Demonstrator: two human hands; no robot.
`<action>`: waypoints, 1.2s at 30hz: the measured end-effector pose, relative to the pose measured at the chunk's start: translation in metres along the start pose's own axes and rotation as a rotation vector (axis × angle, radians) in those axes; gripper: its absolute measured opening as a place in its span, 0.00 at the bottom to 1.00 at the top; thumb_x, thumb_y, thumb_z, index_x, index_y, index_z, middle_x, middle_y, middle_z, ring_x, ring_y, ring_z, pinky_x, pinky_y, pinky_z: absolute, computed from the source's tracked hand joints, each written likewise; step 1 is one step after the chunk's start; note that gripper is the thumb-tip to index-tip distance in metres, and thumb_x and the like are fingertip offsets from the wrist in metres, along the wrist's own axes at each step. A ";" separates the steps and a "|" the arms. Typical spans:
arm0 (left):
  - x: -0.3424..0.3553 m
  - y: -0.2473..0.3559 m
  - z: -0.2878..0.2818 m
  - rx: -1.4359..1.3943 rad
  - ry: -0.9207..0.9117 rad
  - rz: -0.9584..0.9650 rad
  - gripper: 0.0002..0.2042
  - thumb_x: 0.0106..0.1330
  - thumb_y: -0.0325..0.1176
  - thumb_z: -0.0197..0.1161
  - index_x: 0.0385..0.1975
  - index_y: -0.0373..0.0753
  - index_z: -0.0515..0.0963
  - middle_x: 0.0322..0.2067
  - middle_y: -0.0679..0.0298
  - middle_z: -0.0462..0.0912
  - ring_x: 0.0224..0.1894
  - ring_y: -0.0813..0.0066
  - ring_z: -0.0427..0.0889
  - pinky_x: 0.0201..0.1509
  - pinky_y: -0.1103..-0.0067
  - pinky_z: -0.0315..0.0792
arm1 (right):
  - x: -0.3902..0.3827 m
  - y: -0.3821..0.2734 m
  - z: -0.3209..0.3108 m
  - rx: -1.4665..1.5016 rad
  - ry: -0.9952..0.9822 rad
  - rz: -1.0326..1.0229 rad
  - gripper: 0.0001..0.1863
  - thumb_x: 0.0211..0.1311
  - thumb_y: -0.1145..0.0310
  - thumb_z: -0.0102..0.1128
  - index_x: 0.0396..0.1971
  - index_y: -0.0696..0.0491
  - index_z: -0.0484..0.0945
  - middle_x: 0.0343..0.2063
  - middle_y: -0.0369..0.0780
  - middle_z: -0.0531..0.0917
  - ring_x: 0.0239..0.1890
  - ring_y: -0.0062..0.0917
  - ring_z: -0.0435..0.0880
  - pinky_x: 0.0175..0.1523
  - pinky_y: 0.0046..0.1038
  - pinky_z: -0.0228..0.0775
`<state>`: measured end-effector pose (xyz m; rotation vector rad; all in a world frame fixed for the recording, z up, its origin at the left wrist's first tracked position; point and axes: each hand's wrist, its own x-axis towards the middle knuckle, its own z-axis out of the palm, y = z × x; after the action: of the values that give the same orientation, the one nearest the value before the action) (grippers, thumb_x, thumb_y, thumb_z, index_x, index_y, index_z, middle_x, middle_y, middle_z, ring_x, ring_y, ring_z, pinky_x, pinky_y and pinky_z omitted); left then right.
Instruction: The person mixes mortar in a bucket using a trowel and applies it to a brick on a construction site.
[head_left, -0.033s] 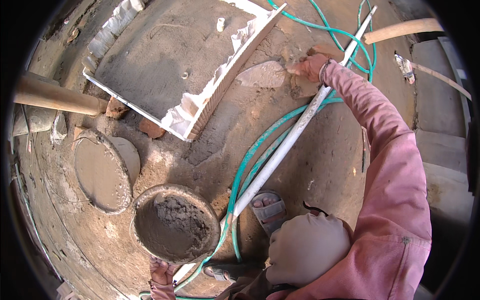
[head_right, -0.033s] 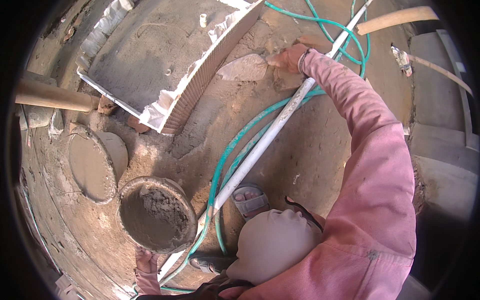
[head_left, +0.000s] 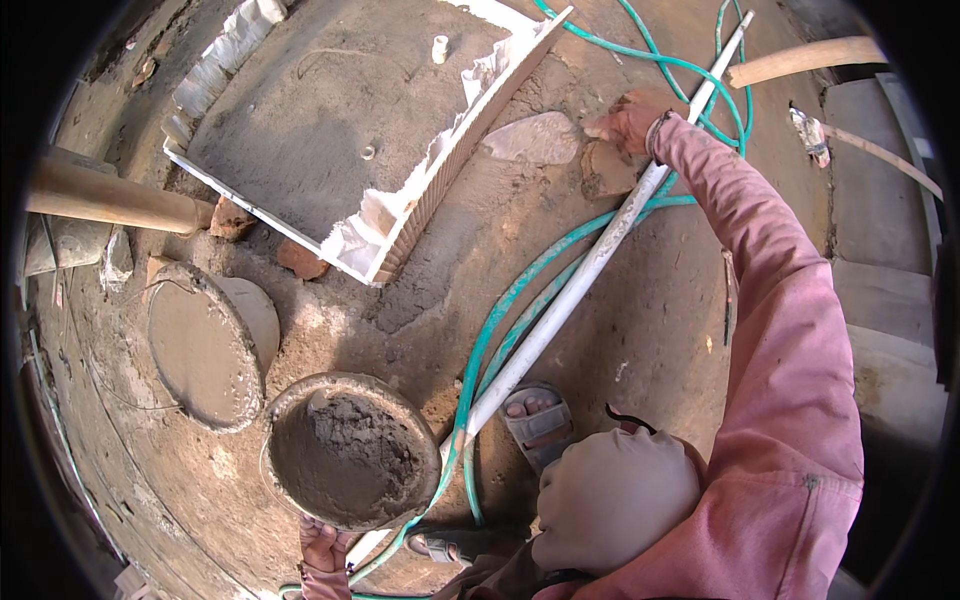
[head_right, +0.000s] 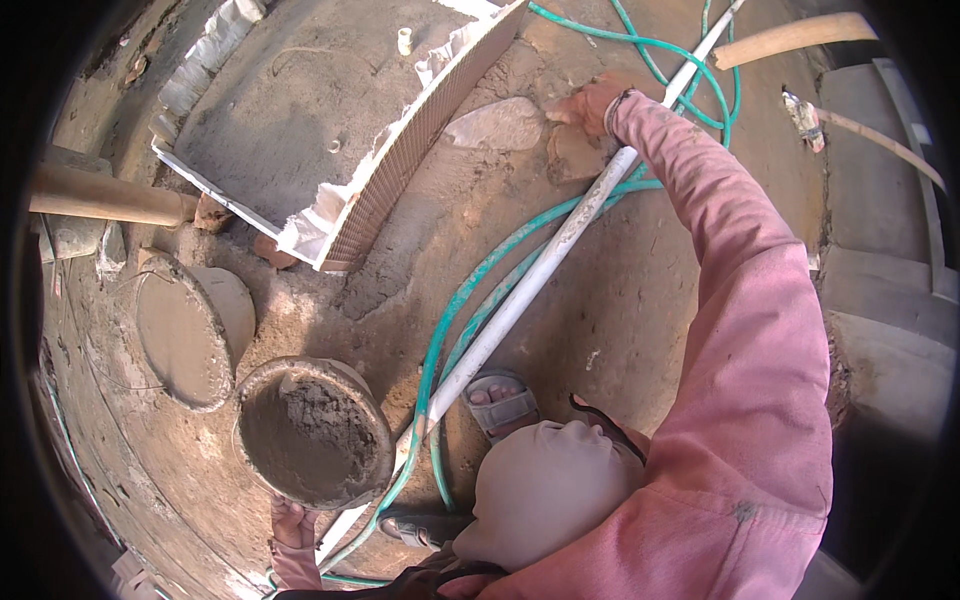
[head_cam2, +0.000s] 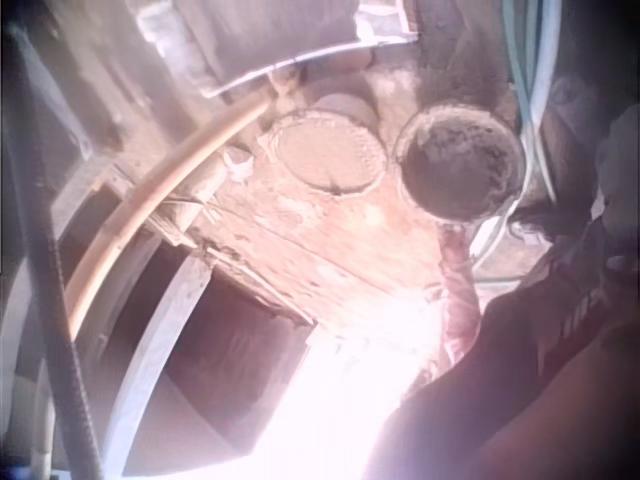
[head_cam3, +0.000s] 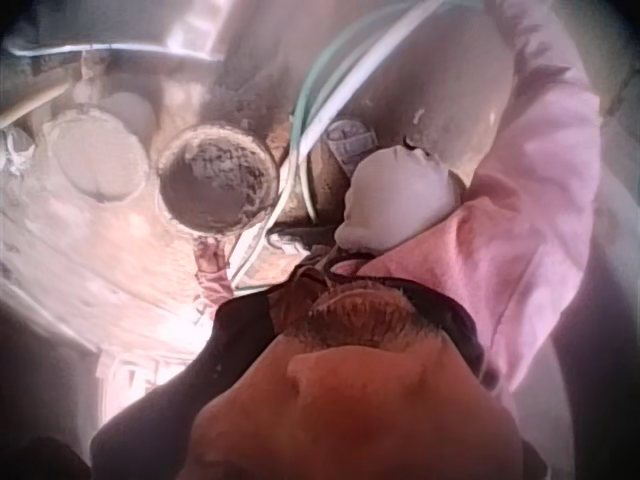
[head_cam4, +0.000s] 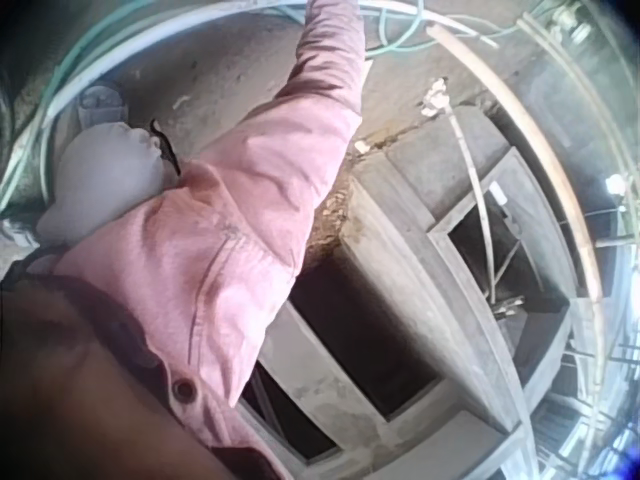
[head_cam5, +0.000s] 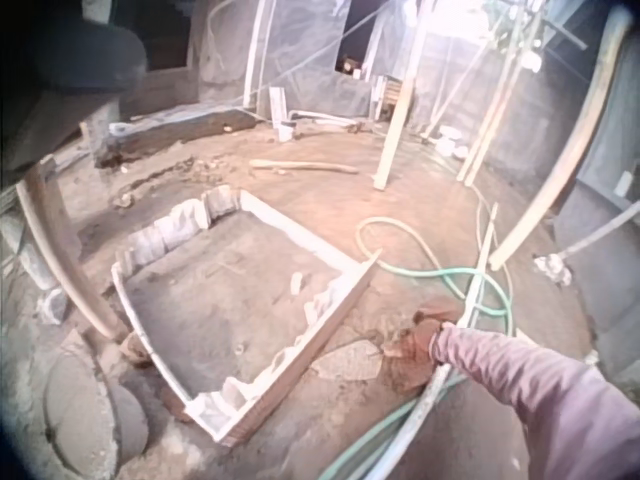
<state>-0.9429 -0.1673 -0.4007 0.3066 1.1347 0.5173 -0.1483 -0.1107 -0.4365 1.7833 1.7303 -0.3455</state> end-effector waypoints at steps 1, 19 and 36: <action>0.004 0.001 0.004 0.002 -0.018 -0.004 0.27 0.57 0.15 0.54 0.58 0.39 0.63 0.55 0.53 0.70 0.57 0.55 0.71 0.57 0.59 0.73 | 0.006 0.038 0.024 -0.094 0.032 0.054 0.23 0.59 0.63 0.48 0.56 0.34 0.68 0.41 0.42 0.81 0.42 0.38 0.81 0.46 0.38 0.71; 0.005 0.009 0.010 0.023 0.006 -0.054 0.28 0.55 0.15 0.55 0.59 0.40 0.62 0.55 0.55 0.70 0.56 0.54 0.72 0.56 0.58 0.73 | 0.003 0.068 0.039 0.111 0.203 0.179 0.20 0.66 0.52 0.41 0.55 0.36 0.70 0.46 0.43 0.79 0.46 0.42 0.78 0.50 0.39 0.70; 0.003 0.003 0.007 -0.040 -0.016 0.004 0.26 0.58 0.15 0.53 0.58 0.39 0.61 0.55 0.55 0.71 0.56 0.59 0.73 0.56 0.62 0.74 | 0.016 0.076 0.036 0.204 0.048 0.554 0.22 0.66 0.47 0.39 0.57 0.32 0.67 0.46 0.43 0.79 0.49 0.41 0.77 0.53 0.40 0.68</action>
<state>-0.9363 -0.1628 -0.3982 0.2779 1.1071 0.5396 -0.0644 -0.1149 -0.4546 2.3400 1.1895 -0.2461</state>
